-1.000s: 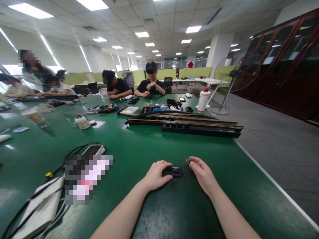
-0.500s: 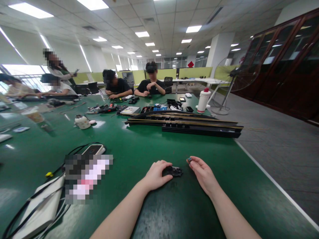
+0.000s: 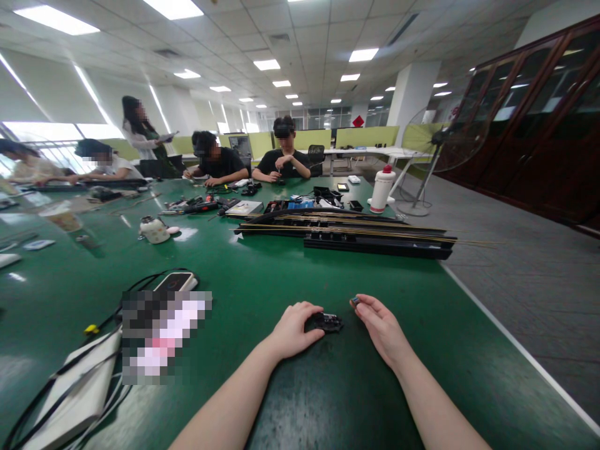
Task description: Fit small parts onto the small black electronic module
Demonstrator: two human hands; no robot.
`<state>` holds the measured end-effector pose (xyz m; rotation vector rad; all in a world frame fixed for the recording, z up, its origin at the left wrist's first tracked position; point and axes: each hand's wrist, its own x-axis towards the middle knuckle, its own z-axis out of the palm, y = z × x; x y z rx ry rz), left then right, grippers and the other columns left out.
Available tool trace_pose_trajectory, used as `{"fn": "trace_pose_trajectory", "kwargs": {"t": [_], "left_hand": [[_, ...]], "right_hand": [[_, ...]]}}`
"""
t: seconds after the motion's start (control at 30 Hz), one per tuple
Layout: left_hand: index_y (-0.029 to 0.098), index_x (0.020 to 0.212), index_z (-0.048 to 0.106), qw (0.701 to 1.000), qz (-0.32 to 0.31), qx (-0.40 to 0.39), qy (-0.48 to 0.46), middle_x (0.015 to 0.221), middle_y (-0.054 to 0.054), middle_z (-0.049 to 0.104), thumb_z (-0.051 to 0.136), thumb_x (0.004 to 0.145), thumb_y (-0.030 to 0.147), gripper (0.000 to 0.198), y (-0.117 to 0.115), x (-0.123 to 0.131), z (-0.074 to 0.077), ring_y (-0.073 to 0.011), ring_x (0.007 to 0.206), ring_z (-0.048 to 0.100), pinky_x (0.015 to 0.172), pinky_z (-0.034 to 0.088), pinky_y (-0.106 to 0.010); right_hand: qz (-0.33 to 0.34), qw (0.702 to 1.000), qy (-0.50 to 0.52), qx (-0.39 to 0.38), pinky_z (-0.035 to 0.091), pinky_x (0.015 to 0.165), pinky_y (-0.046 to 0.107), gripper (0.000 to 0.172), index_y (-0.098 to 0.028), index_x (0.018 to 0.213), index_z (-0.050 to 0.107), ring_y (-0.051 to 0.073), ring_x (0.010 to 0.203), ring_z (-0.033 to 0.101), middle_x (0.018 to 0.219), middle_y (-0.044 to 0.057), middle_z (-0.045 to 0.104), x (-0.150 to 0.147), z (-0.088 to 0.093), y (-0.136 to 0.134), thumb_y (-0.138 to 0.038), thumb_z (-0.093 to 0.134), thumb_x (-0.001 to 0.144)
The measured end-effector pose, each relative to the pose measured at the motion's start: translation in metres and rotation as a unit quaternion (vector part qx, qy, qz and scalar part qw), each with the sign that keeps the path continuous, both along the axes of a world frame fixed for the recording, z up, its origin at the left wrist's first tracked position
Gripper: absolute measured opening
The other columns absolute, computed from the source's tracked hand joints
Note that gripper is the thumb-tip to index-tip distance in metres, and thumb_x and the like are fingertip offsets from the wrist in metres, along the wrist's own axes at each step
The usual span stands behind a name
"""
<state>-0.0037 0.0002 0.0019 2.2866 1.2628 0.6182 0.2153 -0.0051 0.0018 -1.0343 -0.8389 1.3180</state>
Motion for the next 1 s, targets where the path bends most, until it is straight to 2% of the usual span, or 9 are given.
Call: {"fn": "trace_pose_trajectory", "kwargs": {"t": [0.2, 0.53, 0.7, 0.87, 1.0], "left_hand": [[0.023, 0.116, 0.056, 1.0, -0.001, 0.002, 0.001, 0.11, -0.004, 0.06, 0.065, 0.075, 0.031, 0.042, 0.0, 0.0, 0.0, -0.023, 0.102, 0.052, 0.091, 0.039, -0.035], [0.023, 0.116, 0.055, 1.0, 0.002, 0.003, 0.001, 0.11, -0.004, 0.06, 0.066, 0.075, 0.031, 0.043, 0.001, -0.001, -0.002, -0.0229, 0.102, 0.052, 0.091, 0.039, -0.035], [0.023, 0.116, 0.055, 1.0, -0.004, 0.002, 0.0, 0.11, -0.004, 0.06, 0.065, 0.076, 0.031, 0.042, 0.001, 0.0, 0.001, -0.0233, 0.103, 0.052, 0.09, 0.039, -0.036], [0.023, 0.116, 0.056, 1.0, -0.004, 0.001, 0.002, 0.111, -0.005, 0.06, 0.065, 0.076, 0.032, 0.042, 0.001, -0.001, 0.0, -0.0237, 0.103, 0.052, 0.09, 0.039, -0.036], [0.023, 0.115, 0.056, 1.0, -0.003, 0.004, 0.001, 0.11, -0.004, 0.06, 0.066, 0.076, 0.031, 0.041, 0.002, -0.001, -0.003, -0.023, 0.102, 0.053, 0.09, 0.04, -0.036]], "right_hand": [[0.013, 1.0, -0.025, 0.002, 0.041, 0.094, 0.038, 0.039, -0.023, 0.091, 0.067, 0.02, 0.092, 0.063, 0.091, 0.003, 0.071, 0.001, -0.004, 0.001, -0.04, 0.08, 0.058], [0.058, 0.986, -0.151, 0.028, 0.045, 0.091, 0.041, 0.038, -0.021, 0.087, 0.069, 0.023, 0.091, 0.065, 0.092, 0.006, 0.072, -0.008, 0.0, -0.003, -0.043, 0.077, 0.058], [0.065, 0.953, -0.285, 0.083, 0.043, 0.092, 0.044, 0.027, -0.024, 0.089, 0.071, 0.025, 0.094, 0.062, 0.096, 0.005, 0.071, -0.013, -0.004, -0.007, -0.037, 0.071, 0.066], [0.069, 0.924, -0.345, 0.147, 0.044, 0.092, 0.043, 0.021, -0.027, 0.089, 0.071, 0.025, 0.096, 0.061, 0.097, 0.005, 0.07, -0.017, -0.004, -0.01, -0.032, 0.069, 0.069], [0.095, 0.88, -0.425, 0.188, 0.043, 0.093, 0.045, 0.018, -0.028, 0.088, 0.071, 0.025, 0.099, 0.059, 0.099, 0.005, 0.069, -0.02, -0.004, -0.01, -0.025, 0.068, 0.07]]}}
